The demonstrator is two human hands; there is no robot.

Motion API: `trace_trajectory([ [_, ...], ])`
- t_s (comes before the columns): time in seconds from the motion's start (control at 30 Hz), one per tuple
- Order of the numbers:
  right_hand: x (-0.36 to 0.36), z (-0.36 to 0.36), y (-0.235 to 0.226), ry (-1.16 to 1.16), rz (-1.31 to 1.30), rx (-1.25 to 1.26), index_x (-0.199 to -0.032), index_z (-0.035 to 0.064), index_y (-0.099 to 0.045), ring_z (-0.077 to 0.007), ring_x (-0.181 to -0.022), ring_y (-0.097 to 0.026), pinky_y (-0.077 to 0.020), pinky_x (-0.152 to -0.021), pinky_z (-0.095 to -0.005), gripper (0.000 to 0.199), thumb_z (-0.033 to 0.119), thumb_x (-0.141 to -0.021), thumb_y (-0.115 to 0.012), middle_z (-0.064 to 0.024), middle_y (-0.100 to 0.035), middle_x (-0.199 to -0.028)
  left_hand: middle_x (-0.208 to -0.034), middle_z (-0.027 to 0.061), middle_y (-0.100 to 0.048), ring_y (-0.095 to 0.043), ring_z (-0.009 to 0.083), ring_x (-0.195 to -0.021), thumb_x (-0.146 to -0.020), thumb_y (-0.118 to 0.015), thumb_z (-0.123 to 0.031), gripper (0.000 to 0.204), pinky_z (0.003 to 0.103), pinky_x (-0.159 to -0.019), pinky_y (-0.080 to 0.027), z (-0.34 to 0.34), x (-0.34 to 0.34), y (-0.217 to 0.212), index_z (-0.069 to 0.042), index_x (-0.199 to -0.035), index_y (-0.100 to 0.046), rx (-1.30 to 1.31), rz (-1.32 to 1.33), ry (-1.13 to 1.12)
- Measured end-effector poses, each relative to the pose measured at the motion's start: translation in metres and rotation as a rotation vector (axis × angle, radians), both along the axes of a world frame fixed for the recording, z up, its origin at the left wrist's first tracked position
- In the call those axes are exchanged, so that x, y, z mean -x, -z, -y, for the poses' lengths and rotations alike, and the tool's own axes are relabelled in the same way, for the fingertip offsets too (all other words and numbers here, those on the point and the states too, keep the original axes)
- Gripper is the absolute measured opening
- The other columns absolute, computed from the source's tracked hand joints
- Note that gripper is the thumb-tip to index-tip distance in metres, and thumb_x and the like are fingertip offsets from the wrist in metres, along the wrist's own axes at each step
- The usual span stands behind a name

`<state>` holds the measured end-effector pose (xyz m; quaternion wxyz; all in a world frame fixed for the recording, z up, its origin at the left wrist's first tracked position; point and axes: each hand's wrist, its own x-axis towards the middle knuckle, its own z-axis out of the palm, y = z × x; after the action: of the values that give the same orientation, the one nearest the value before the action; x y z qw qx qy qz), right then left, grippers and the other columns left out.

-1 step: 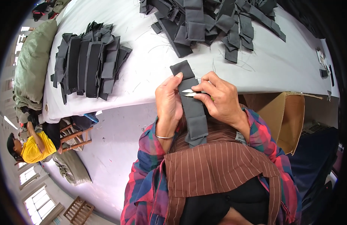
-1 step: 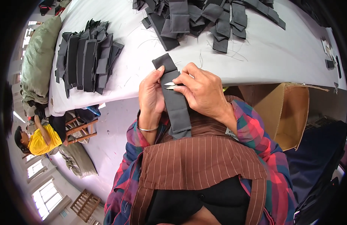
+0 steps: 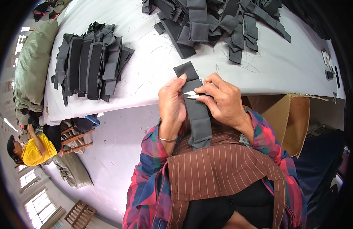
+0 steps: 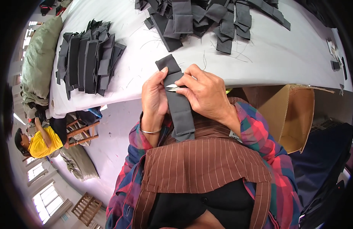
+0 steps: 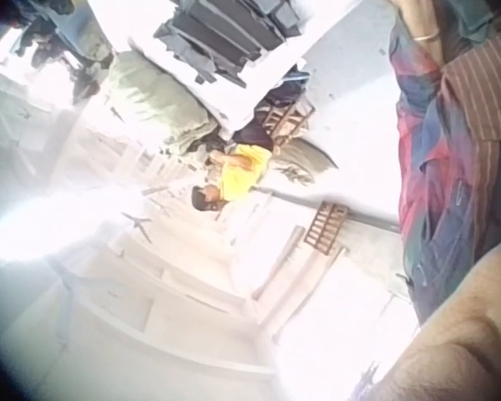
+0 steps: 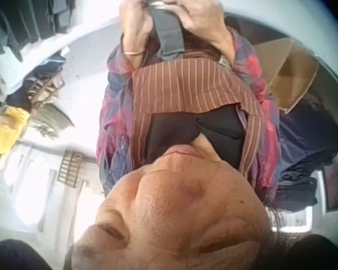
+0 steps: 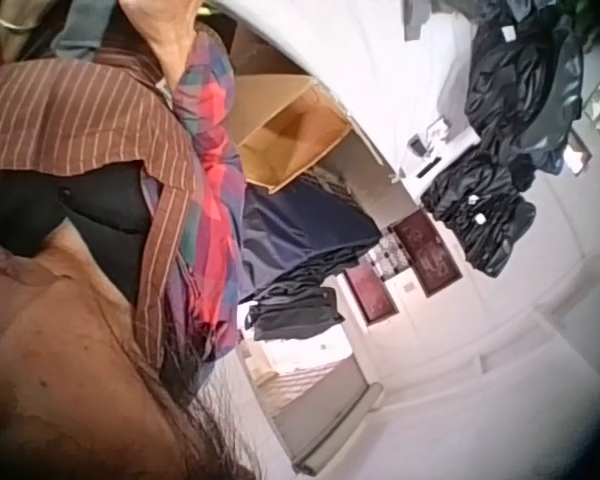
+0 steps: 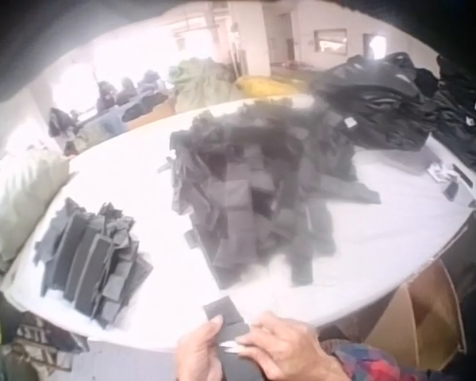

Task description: The recorder uses small snips to trim threads and cut fabric strips from pieces on a workshop table.

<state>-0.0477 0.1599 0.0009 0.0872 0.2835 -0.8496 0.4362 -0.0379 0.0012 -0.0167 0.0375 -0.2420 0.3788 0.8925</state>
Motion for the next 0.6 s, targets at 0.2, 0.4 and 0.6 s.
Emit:
trace_trajectory([
  [0.2,-0.0008,0.0027,0.0022,0.008,0.025,0.041,-0.084,0.0080,-0.064,-0.0226,-0.064,-0.059,-0.0449,-0.055,-0.0344,0.016,0.013,-0.072,-0.074,-0.0037,-0.055,-0.084,-0.085,0.0086,-0.066,-0.062,0.0116,-0.076,-0.088,-0.062,-0.007,0.012,0.024,-0.069,-0.050,-0.0027,0.0004,-0.0020,0.004,-0.093,-0.063,0.020,-0.012,-0.007],
  [0.4,-0.0020,0.0025,0.0020,0.051,0.021,0.047,-0.084,0.0085,-0.064,-0.0231,-0.062,-0.059,-0.0443,-0.054,-0.0339,0.017,0.013,-0.071,-0.075,-0.0038,-0.055,-0.084,-0.087,0.0087,-0.066,-0.062,0.0120,-0.076,-0.089,-0.061,-0.005,0.011,0.024,-0.069,-0.050,-0.0050,0.0022,-0.0029,0.005,-0.094,-0.063,0.020,-0.027,-0.029],
  [0.6,0.0019,0.0020,0.0026,0.042,0.036,0.070,-0.081,0.0074,-0.064,-0.0222,-0.063,-0.059,-0.0446,-0.056,-0.0333,0.014,0.011,-0.072,-0.074,-0.0045,-0.056,-0.080,-0.087,0.0081,-0.066,-0.062,0.0112,-0.075,-0.089,-0.062,-0.006,0.012,0.023,-0.067,-0.050,-0.0054,0.0020,-0.0019,0.004,-0.095,-0.063,0.089,-0.030,-0.032],
])
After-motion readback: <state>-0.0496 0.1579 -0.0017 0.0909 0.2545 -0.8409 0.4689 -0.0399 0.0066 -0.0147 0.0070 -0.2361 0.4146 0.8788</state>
